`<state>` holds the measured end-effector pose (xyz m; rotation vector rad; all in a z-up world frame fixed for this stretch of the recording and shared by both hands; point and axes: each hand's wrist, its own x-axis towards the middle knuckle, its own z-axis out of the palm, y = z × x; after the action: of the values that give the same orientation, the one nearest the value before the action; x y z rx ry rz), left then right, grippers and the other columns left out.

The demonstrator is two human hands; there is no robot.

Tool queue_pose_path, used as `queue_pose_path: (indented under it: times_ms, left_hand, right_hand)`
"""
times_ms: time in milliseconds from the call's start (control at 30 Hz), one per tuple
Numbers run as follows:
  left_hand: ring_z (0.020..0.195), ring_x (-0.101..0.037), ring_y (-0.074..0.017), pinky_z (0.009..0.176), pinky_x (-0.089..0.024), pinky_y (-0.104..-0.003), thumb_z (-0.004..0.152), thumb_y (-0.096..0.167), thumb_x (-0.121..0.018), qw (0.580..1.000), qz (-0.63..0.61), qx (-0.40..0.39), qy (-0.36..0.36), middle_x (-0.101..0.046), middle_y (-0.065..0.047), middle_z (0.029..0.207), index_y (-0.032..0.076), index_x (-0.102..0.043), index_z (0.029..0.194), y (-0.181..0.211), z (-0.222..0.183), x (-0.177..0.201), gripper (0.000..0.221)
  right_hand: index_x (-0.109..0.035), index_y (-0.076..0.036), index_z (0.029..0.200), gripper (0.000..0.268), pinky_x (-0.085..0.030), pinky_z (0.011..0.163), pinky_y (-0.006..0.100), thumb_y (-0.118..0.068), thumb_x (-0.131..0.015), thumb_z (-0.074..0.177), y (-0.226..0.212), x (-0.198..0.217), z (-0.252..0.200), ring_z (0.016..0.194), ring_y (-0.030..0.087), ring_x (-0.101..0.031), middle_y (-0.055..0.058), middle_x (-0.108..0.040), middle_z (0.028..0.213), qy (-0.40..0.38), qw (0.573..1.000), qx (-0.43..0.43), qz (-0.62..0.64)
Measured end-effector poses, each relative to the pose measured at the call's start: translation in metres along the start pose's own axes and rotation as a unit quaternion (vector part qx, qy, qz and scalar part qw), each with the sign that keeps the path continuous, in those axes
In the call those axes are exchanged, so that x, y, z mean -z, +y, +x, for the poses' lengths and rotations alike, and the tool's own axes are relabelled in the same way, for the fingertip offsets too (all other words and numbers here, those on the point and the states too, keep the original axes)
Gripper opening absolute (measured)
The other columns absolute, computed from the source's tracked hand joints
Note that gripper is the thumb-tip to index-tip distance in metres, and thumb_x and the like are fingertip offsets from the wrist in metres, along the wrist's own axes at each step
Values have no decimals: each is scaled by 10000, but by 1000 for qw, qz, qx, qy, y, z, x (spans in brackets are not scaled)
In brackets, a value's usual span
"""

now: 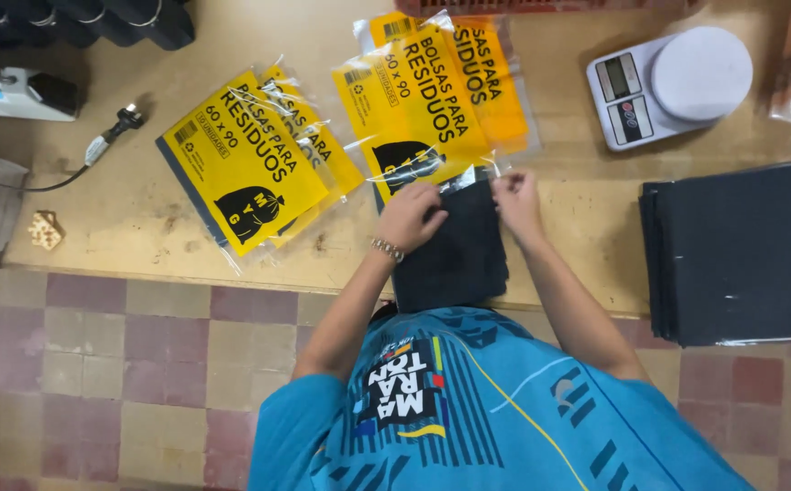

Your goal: Manually inserting black plastic bags into yellow printed packaging sleeves at a factory workstation.

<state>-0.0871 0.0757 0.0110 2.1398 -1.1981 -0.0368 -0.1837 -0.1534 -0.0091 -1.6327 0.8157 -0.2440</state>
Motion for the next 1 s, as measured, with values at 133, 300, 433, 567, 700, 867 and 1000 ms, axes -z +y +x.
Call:
queue_pose_path:
  times_ms: [133,300,433,567,700,867,1000]
  left_hand:
    - [772,-605,-225,684,-520,-376,914,372,-609,942,253,205,85,-510,-9,770,214,-506,857,2,-29,37,197]
    - [1304,-518,-429,1164,-354,-502,919,169,-642,937,90,337,-32,-560,-291,1351,-1,-439,1450,-32,-34,19,593]
    - [991,-628,-382,937,-510,-485,871,146,-584,953,50,297,38,-601,-184,970,92,-575,1026,-24,-66,24,164]
    - [904,-703,-360,817,-559,-473,888,308,-577,947,14,288,-144,-675,-131,886,211,-493,1050,12,-141,32,207]
    - [920,-707,-328,794,-568,-454,887,430,-552,921,-55,308,-231,-697,-79,914,300,-467,1038,38,-187,40,216]
    - [1140,-543,-264,872,-510,-383,782,563,-645,990,89,101,36,-569,-52,1128,186,-521,1209,101,-109,116,583]
    - [899,-646,-215,717,-536,-334,826,228,-615,976,178,-34,124,-606,1,967,193,-566,1279,86,-65,109,457]
  right_hand:
    - [-409,-1,1323,491,-635,479,379,-287,-641,999,-21,-2,44,634,335,-720,261,-614,1031,-43,999,-19,-15]
    - [-719,-35,991,229,-556,666,509,-256,-661,974,-46,1,24,820,388,-699,220,-679,819,-102,951,131,-262]
    - [-693,-72,967,282,-544,742,507,-346,-630,995,-18,38,-2,877,369,-688,172,-681,858,-116,898,152,-395]
    - [-717,-57,1106,378,-513,907,585,-382,-598,954,0,75,-90,1040,484,-663,249,-739,1020,-256,862,28,-437]
    - [-775,-33,1014,300,-530,953,518,-300,-697,902,-33,88,-153,1038,410,-716,241,-790,990,-314,908,-92,-262]
    - [-708,-14,1002,188,-501,901,416,-191,-648,983,-135,29,-159,900,221,-612,126,-668,885,-229,973,15,-34]
    - [-653,2,823,162,-506,782,322,-37,-562,951,-188,16,-172,709,162,-603,109,-630,680,-237,956,134,112]
